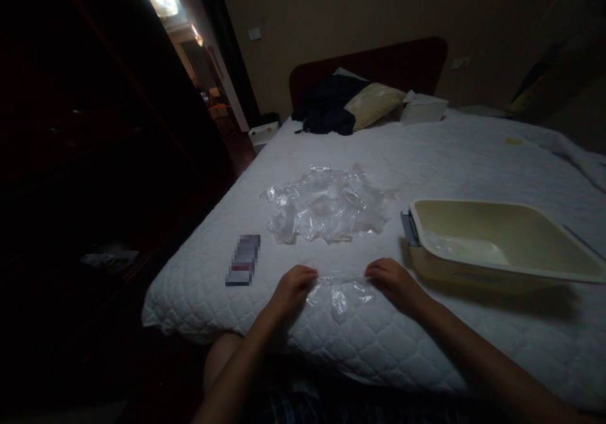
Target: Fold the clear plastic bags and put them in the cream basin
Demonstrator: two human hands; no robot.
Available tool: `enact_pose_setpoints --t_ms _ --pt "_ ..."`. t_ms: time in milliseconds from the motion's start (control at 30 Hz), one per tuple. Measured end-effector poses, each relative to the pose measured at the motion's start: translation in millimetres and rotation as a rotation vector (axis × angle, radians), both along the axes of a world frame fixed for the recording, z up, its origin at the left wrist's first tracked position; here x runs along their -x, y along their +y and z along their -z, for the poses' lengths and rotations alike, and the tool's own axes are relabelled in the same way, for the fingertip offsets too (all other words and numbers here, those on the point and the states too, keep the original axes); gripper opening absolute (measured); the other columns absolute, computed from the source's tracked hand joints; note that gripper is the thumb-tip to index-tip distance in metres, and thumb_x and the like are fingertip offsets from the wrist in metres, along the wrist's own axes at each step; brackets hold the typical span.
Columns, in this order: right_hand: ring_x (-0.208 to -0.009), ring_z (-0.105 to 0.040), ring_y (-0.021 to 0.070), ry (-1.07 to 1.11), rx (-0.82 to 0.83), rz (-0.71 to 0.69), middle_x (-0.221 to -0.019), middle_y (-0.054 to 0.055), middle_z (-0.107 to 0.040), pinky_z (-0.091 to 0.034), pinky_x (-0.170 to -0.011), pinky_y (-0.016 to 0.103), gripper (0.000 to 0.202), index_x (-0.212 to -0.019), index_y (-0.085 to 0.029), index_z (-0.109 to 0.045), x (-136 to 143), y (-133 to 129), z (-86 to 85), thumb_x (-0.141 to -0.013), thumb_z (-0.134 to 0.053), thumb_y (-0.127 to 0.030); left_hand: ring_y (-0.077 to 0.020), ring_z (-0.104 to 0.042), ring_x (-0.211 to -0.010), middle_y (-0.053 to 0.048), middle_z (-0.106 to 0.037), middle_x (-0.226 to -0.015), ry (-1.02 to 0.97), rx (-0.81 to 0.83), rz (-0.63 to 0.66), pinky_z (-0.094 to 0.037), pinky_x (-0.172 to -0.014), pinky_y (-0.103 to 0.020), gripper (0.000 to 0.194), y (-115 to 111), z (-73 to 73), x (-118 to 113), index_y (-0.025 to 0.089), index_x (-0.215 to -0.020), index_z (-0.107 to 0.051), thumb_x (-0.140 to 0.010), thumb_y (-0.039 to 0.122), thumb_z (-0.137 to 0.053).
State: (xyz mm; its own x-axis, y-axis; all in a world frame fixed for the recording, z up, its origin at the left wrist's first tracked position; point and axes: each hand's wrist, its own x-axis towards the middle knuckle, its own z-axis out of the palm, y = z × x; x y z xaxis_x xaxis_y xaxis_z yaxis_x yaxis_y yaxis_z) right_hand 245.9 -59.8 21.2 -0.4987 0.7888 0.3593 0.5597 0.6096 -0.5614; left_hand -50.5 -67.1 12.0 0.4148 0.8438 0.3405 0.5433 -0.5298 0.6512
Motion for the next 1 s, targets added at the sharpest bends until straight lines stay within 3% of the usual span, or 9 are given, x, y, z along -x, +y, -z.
enact_pose_setpoints --t_ms 133,300,467,633,733,867,1000 --pt "-0.095 -0.056 0.0235 -0.041 -0.016 -0.052 -0.101 0.008 -0.065 -0.038 -0.085 0.043 0.020 -0.094 -0.026 -0.065 -7 -2 -1.4 -0.079 -0.051 -0.024 -0.0219 -0.049 -0.111 -0.010 -0.058 -0.114 0.254 -0.171 0.121 -0.040 -0.091 -0.042 0.030 -13 1.6 7 0.022 -0.109 -0.056 -0.082 0.016 -0.046" --pt "-0.108 -0.051 0.0247 -0.083 0.019 -0.109 -0.116 0.004 -0.059 -0.032 -0.094 0.047 0.035 -0.106 -0.030 -0.060 -21 -6 -0.7 -0.075 -0.053 -0.018 -0.0230 -0.042 -0.119 -0.012 -0.050 -0.124 0.398 -0.260 0.202 -0.040 -0.094 -0.043 0.040 -27 5.4 13 0.020 -0.121 -0.046 -0.083 0.010 -0.041" --pt "-0.113 -0.046 0.0254 0.031 0.041 -0.002 -0.122 0.006 -0.054 -0.034 -0.096 0.047 0.050 -0.118 -0.026 -0.053 -23 -14 -7.3 -0.068 -0.050 -0.016 -0.0246 -0.041 -0.119 -0.014 -0.051 -0.123 0.458 -0.328 0.197 -0.039 -0.094 -0.046 0.040 -31 10.4 11 0.016 -0.120 -0.045 -0.081 0.008 -0.041" --pt "-0.114 -0.045 0.0247 0.392 0.185 0.228 -0.121 0.006 -0.053 -0.031 -0.099 0.046 0.042 -0.117 -0.024 -0.052 27 -23 -31.1 -0.075 -0.047 -0.027 -0.0242 -0.042 -0.118 -0.013 -0.052 -0.122 0.470 -0.365 0.163 -0.039 -0.094 -0.046 0.040 -31 17.1 6 0.017 -0.118 -0.047 -0.081 0.008 -0.040" --pt "-0.114 -0.046 0.0223 0.651 0.418 0.229 -0.120 0.004 -0.054 -0.031 -0.100 0.042 0.035 -0.112 -0.027 -0.054 77 -30 -35.7 -0.080 -0.043 -0.037 -0.0247 -0.042 -0.119 -0.013 -0.051 -0.123 0.496 -0.381 0.141 -0.039 -0.094 -0.047 0.040 -32 20.2 5 0.017 -0.119 -0.047 -0.080 0.008 -0.040" --pt "-0.120 -0.040 0.0224 0.864 0.714 0.191 -0.128 0.004 -0.048 -0.030 -0.102 0.041 0.049 -0.117 -0.026 -0.050 128 -35 -14.5 -0.077 -0.044 -0.054 -0.0244 -0.042 -0.119 -0.012 -0.051 -0.124 0.499 -0.396 0.122 -0.038 -0.094 -0.046 0.041 -32 21.6 4 0.017 -0.119 -0.047 -0.080 0.007 -0.039" --pt "-0.126 -0.030 0.0234 0.825 0.777 0.308 -0.134 0.004 -0.039 -0.022 -0.105 0.043 0.057 -0.123 -0.026 -0.044 131 -32 12.8 -0.076 -0.043 -0.058 -0.0238 -0.042 -0.118 -0.012 -0.051 -0.123 0.500 -0.390 0.118 -0.038 -0.095 -0.046 0.041 -33 21.4 4 0.017 -0.121 -0.045 -0.081 0.009 -0.040"
